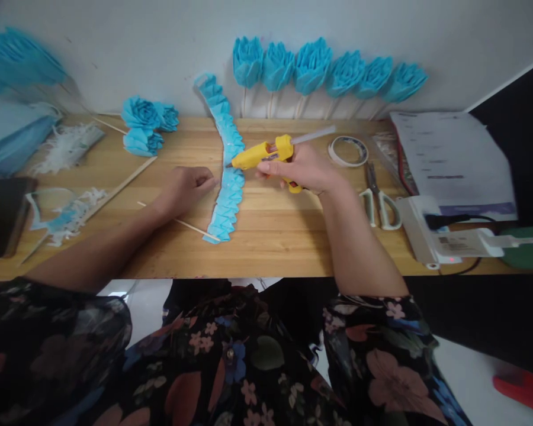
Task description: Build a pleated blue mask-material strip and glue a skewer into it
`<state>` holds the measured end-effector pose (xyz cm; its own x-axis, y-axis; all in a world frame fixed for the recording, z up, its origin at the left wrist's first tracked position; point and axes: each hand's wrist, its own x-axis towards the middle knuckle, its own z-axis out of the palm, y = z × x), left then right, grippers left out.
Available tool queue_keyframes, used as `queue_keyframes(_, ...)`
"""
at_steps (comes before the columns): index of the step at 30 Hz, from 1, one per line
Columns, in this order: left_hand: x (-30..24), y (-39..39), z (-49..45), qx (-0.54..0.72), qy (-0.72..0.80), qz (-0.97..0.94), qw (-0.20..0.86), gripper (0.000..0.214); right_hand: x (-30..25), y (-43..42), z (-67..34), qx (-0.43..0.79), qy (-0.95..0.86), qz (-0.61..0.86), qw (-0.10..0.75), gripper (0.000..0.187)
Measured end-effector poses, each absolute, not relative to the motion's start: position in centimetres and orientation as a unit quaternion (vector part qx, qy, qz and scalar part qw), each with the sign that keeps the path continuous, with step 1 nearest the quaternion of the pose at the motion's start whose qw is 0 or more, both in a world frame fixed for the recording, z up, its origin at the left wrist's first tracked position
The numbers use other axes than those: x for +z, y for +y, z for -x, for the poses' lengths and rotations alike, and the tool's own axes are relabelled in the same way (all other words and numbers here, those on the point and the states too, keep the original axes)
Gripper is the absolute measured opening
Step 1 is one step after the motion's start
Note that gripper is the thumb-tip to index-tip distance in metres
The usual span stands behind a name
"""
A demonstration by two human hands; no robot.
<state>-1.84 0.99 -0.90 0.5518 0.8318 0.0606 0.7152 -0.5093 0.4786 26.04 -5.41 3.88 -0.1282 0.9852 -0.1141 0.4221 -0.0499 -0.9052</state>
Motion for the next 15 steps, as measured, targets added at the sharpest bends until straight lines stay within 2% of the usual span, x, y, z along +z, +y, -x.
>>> queue_keyframes(4, -1.4, 1.3, 1.6, 0.150, 0.460, -0.851, 0.203, 0.032, 2.3, -5.9, -26.3, 0.444, -0.612, 0.576, 0.311, 0.051)
queue_keyframes(15, -1.2, 1.5, 1.2, 0.124, 0.463, -0.856, 0.195, 0.033, 2.7, -6.2, -26.4, 0.436, -0.626, 0.588, 0.270, 0.047)
